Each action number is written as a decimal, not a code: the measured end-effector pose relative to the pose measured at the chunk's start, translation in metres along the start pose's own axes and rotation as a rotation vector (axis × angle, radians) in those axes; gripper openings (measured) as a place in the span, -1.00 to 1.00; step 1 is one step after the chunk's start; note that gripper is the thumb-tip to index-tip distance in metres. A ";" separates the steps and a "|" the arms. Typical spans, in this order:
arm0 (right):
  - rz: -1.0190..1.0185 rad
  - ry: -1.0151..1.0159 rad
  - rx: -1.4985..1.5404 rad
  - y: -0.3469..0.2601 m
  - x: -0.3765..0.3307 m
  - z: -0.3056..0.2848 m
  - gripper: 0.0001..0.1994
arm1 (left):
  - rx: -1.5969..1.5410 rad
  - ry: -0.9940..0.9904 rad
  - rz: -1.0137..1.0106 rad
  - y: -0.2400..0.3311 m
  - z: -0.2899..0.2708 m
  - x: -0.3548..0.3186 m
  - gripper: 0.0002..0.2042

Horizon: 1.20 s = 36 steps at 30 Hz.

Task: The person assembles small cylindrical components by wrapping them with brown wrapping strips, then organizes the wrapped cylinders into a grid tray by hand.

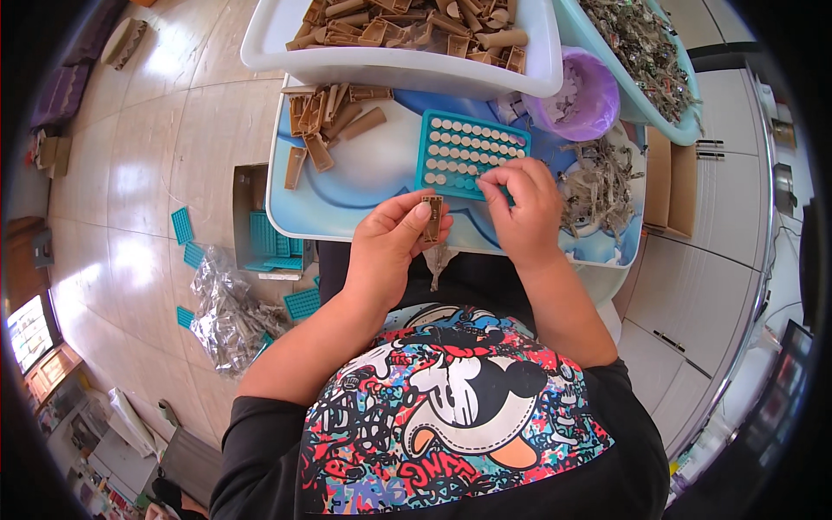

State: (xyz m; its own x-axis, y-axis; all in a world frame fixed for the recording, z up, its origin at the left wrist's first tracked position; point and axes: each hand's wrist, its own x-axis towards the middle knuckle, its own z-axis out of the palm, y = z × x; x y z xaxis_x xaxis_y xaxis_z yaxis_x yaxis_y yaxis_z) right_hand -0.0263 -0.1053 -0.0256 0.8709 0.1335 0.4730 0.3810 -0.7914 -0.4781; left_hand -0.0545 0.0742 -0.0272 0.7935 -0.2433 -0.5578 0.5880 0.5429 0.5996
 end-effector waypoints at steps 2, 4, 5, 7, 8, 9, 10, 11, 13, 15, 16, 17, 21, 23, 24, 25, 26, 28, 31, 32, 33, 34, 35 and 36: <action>-0.017 0.009 0.011 -0.007 0.002 -0.002 -0.87 | 0.001 0.006 -0.010 -0.001 -0.002 0.001 -0.71; -0.035 0.019 0.020 -0.006 0.003 -0.003 -0.88 | 0.000 0.007 -0.012 -0.001 -0.001 0.001 -0.72; -0.007 0.031 0.007 -0.001 0.003 -0.003 -0.88 | 0.001 0.007 -0.016 0.000 -0.001 0.001 -0.72; 0.019 0.042 -0.007 0.004 0.003 -0.003 -0.87 | 0.003 0.004 -0.014 -0.001 -0.001 0.001 -0.72; 0.011 0.038 -0.008 0.005 0.003 -0.002 -0.86 | 0.009 0.002 -0.015 -0.001 -0.001 0.001 -0.72; 0.004 0.034 -0.011 0.006 0.003 -0.002 -0.86 | 0.006 0.001 -0.014 -0.001 -0.001 0.001 -0.72; 0.002 0.032 -0.012 0.006 0.004 -0.001 -0.86 | 0.005 0.000 -0.015 0.000 -0.001 0.001 -0.72; -0.001 0.029 -0.024 0.006 0.004 0.000 -0.85 | 0.005 -0.002 -0.015 0.000 -0.001 0.001 -0.73; -0.005 0.025 -0.032 0.007 0.004 0.002 -0.85 | 0.005 -0.002 -0.013 0.000 -0.001 0.001 -0.72; -0.021 0.024 -0.054 0.007 0.004 0.003 -0.86 | 0.005 -0.002 -0.011 0.000 0.000 0.001 -0.72; -0.021 0.023 -0.053 0.007 0.003 0.003 -0.86 | 0.004 -0.002 -0.012 0.001 0.000 0.001 -0.72; -0.028 0.018 -0.051 0.007 0.003 0.002 -0.86 | 0.002 -0.002 -0.013 0.001 0.000 0.001 -0.72; -0.030 0.017 0.100 -0.008 0.000 0.000 -0.84 | -0.007 0.006 -0.014 0.000 0.000 0.002 -0.72; -0.056 -0.029 0.150 -0.022 -0.003 0.000 -0.84 | -0.027 -0.024 -0.006 -0.002 -0.002 0.003 -0.73; -0.080 -0.072 0.196 -0.027 -0.004 0.000 -0.84 | -0.027 -0.024 -0.006 -0.002 -0.003 0.003 -0.73; -0.094 -0.083 0.200 -0.029 -0.004 0.003 -0.84 | -0.031 -0.021 -0.014 -0.003 -0.004 0.004 -0.73; -0.094 -0.083 0.199 -0.030 -0.005 0.005 -0.84 | -0.035 -0.018 -0.022 -0.003 -0.004 0.004 -0.74; -0.112 -0.105 0.191 -0.031 -0.007 0.008 -0.85 | -0.031 -0.022 -0.024 -0.002 -0.004 0.003 -0.74; -0.107 -0.127 0.228 -0.033 -0.008 0.008 -0.86 | -0.022 -0.017 -0.024 -0.002 -0.005 0.002 -0.74; -0.109 -0.128 0.227 -0.033 -0.008 0.008 -0.86 | -0.016 -0.008 -0.023 -0.003 -0.005 0.002 -0.74; -0.097 -0.141 0.248 -0.033 -0.009 0.008 -0.86 | -0.017 -0.008 -0.023 -0.002 -0.005 0.002 -0.74; -0.085 -0.154 0.269 -0.033 -0.009 0.008 -0.86 | -0.023 -0.014 -0.021 -0.002 -0.004 0.002 -0.74; -0.086 -0.155 0.269 -0.033 -0.009 0.008 -0.86 | -0.029 -0.019 -0.019 -0.001 -0.003 0.002 -0.74; -0.088 -0.142 0.254 -0.032 -0.008 0.009 -0.86 | -0.030 -0.019 -0.019 -0.002 -0.004 0.002 -0.74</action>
State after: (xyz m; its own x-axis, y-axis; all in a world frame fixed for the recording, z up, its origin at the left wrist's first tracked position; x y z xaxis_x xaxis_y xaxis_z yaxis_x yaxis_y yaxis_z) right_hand -0.0427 -0.0754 -0.0205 0.8592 0.2911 0.4208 0.5064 -0.6013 -0.6180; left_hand -0.0545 0.0758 -0.0315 0.7851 -0.2689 -0.5580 0.5984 0.5616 0.5714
